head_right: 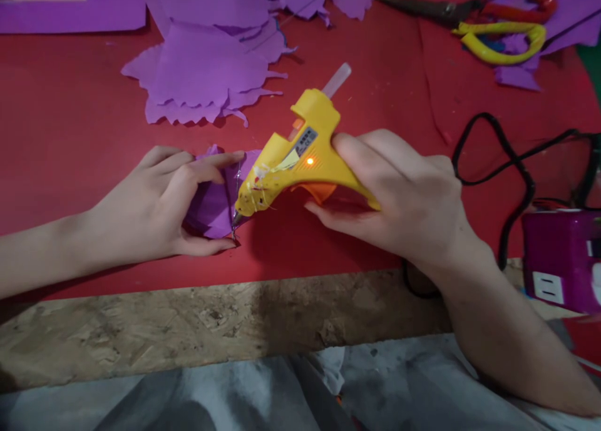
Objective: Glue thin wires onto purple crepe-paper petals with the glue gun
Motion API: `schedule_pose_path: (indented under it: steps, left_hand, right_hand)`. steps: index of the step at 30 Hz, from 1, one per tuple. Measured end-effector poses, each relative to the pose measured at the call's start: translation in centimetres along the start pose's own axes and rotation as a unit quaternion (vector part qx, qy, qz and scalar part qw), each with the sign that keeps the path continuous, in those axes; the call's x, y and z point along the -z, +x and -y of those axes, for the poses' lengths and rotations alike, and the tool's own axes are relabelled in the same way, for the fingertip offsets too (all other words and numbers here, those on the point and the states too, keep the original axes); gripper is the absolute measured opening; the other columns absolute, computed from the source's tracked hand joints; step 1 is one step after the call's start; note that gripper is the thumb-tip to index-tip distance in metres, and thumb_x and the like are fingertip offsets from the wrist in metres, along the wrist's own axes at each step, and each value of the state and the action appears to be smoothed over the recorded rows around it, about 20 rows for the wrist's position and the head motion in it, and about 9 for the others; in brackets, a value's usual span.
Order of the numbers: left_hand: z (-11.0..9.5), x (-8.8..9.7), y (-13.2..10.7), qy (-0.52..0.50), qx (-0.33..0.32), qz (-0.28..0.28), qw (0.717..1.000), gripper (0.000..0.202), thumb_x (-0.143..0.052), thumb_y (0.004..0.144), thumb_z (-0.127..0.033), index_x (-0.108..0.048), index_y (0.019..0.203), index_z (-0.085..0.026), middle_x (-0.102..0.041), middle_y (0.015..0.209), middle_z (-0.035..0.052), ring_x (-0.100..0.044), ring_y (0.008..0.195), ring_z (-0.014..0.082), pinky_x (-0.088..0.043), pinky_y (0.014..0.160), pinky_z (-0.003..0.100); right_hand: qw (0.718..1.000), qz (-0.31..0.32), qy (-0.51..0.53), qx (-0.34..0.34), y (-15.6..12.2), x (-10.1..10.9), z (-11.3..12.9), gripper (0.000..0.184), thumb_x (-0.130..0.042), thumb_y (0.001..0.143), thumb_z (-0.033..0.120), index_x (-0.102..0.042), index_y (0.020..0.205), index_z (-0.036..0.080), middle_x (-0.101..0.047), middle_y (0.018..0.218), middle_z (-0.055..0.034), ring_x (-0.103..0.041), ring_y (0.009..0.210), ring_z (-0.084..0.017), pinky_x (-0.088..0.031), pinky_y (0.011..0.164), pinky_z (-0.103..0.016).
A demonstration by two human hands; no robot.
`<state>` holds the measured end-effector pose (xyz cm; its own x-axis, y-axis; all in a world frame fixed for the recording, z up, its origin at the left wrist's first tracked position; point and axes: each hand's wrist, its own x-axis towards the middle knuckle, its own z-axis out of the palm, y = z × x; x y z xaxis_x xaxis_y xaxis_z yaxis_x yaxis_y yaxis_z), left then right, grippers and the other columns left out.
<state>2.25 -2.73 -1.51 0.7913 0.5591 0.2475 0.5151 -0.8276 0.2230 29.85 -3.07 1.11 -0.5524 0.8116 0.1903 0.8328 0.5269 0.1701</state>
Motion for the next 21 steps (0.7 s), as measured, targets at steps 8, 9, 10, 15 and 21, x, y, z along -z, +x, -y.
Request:
schedule_pose_path:
  steps: [8, 9, 10, 15, 21]
  left_hand:
    - [0.12, -0.28, -0.05, 0.027, -0.014, -0.027, 0.999, 0.05, -0.059, 0.087, -0.051, -0.045, 0.115, -0.012, -0.064, 0.126, 0.0188, -0.068, 0.1, 0.0274, -0.051, 0.08, 0.04]
    - [0.11, -0.24, -0.06, 0.024, -0.011, -0.025, 0.999, 0.05, -0.06, 0.087, -0.051, -0.045, 0.115, -0.014, -0.063, 0.128, 0.0179, -0.067, 0.101, 0.0271, -0.051, 0.08, 0.04]
    - [0.1, -0.19, -0.06, 0.021, -0.012, -0.022, 0.999, 0.05, -0.061, 0.086, -0.051, -0.045, 0.115, -0.014, -0.063, 0.129, 0.0179, -0.067, 0.102, 0.0269, -0.051, 0.081, 0.039]
    - [0.07, -0.01, -0.02, 0.027, -0.022, -0.024, 0.999, 0.047, -0.058, 0.089, -0.048, -0.047, 0.112, -0.008, -0.064, 0.124, 0.0211, -0.068, 0.099, 0.0277, -0.051, 0.079, 0.039]
    - [0.17, -0.15, -0.01, 0.047, -0.027, -0.035, 0.998, 0.053, -0.055, 0.089, -0.054, -0.047, 0.113, -0.008, -0.065, 0.123, 0.0222, -0.068, 0.096, 0.0277, -0.051, 0.076, 0.039]
  right_hand:
    - [0.999, -0.031, -0.025, 0.0, 0.01, -0.49, -0.02, 0.065, -0.023, 0.095, 0.066, -0.055, 0.122, 0.015, -0.07, 0.103, -0.0048, -0.067, 0.092, -0.012, -0.048, 0.057, -0.019]
    - [0.999, -0.039, -0.028, 0.007, -0.04, -0.43, -0.02, 0.064, -0.024, 0.096, 0.065, -0.055, 0.121, 0.015, -0.07, 0.101, -0.0042, -0.067, 0.089, -0.011, -0.047, 0.055, -0.018]
    - [0.998, -0.047, -0.03, 0.017, -0.08, -0.36, 0.0, 0.063, -0.025, 0.096, 0.064, -0.056, 0.119, 0.015, -0.071, 0.096, -0.0035, -0.067, 0.085, -0.01, -0.046, 0.053, -0.018]
    - [0.996, -0.077, -0.038, 0.025, 0.01, -0.39, 0.08, 0.063, -0.027, 0.097, 0.062, -0.058, 0.114, 0.011, -0.071, 0.091, -0.0041, -0.067, 0.081, -0.009, -0.044, 0.053, -0.018]
    - [0.997, -0.069, -0.044, -0.01, 0.03, -0.55, -0.05, 0.071, -0.025, 0.094, 0.068, -0.061, 0.116, 0.01, -0.071, 0.097, -0.0053, -0.068, 0.089, -0.013, -0.045, 0.054, -0.019]
